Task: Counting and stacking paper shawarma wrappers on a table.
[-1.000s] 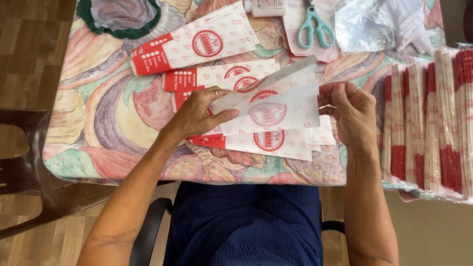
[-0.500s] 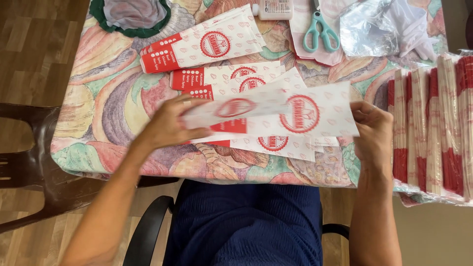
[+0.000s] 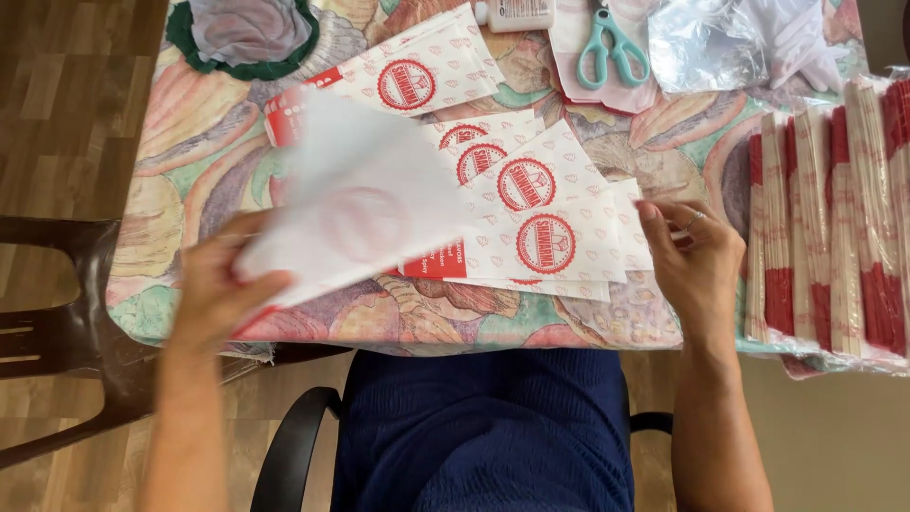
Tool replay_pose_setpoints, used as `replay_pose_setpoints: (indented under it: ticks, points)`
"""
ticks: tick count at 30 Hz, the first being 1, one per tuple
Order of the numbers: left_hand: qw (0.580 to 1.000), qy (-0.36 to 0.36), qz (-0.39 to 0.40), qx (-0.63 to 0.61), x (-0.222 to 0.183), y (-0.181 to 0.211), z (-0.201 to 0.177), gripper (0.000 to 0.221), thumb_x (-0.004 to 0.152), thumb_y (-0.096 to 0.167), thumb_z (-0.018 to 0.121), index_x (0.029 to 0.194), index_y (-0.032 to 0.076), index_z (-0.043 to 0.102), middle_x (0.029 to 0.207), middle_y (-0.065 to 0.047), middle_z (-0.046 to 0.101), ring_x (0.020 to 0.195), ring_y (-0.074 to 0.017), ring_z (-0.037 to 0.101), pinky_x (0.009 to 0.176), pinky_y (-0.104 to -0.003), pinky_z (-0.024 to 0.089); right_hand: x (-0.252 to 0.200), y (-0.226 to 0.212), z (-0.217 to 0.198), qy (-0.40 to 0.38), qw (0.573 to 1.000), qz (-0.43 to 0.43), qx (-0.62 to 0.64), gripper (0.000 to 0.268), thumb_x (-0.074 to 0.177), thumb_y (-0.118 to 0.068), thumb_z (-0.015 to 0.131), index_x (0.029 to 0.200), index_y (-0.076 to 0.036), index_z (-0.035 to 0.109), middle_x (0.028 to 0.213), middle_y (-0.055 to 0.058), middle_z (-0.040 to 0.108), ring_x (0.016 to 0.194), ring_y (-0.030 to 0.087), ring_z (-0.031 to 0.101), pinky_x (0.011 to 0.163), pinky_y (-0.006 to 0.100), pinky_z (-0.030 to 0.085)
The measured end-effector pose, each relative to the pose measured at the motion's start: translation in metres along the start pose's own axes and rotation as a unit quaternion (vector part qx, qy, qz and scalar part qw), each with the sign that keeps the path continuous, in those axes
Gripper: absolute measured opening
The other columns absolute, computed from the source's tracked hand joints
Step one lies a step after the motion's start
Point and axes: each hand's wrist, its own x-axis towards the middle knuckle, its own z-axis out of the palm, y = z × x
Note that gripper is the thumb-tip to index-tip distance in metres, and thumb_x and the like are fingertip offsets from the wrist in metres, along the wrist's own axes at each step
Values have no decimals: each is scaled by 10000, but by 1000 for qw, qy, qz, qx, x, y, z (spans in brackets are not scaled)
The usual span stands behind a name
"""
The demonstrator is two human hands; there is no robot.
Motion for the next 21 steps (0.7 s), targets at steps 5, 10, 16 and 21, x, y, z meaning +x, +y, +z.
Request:
replay_pose_setpoints:
  ticks: [5, 10, 16, 21]
  points:
    - [976, -184, 112, 31, 37, 43, 107, 704, 785, 412, 811, 1389, 115, 603, 1271, -97, 650, 1081, -213, 637, 920, -324, 499, 0, -6, -2, -191, 916, 23, 351, 992, 856, -779, 386, 1407, 29, 548, 1298, 235, 680, 992, 317, 730, 749, 377, 602]
    - [940, -289, 89, 157, 47, 69, 149, 1026, 625, 625, 884, 1406, 31, 587, 1181, -198, 617, 1061, -410, 652, 942, -552, 505, -7, 30, 8, -79, 925, 80, 362, 297, 725, 126, 745, 1015, 79, 706, 818, 141, 685, 698, 193, 696, 627, 316, 582]
    - [899, -86, 122, 413, 113, -26, 192, 460, 871, 487, 764, 1070, 80, 686, 1005, -87, 569, 963, -300, 626, 805, -457, 526, 10, 88, 25, -47, 994, 97, -13, 148, 871, -60, 721, 957, -166, 778, 765, 31, 704, 639, 184, 688, 619, 298, 519]
    - [925, -115, 38, 359, 138, -44, 200, 255, 833, 319, 802, 959, 150, 658, 870, -49, 636, 898, -290, 652, 770, -449, 527, 16, 71, 23, 14, 998, 32, -55, 323, 900, -2, 773, 1222, 10, 758, 1047, 175, 692, 819, 292, 676, 705, 384, 555]
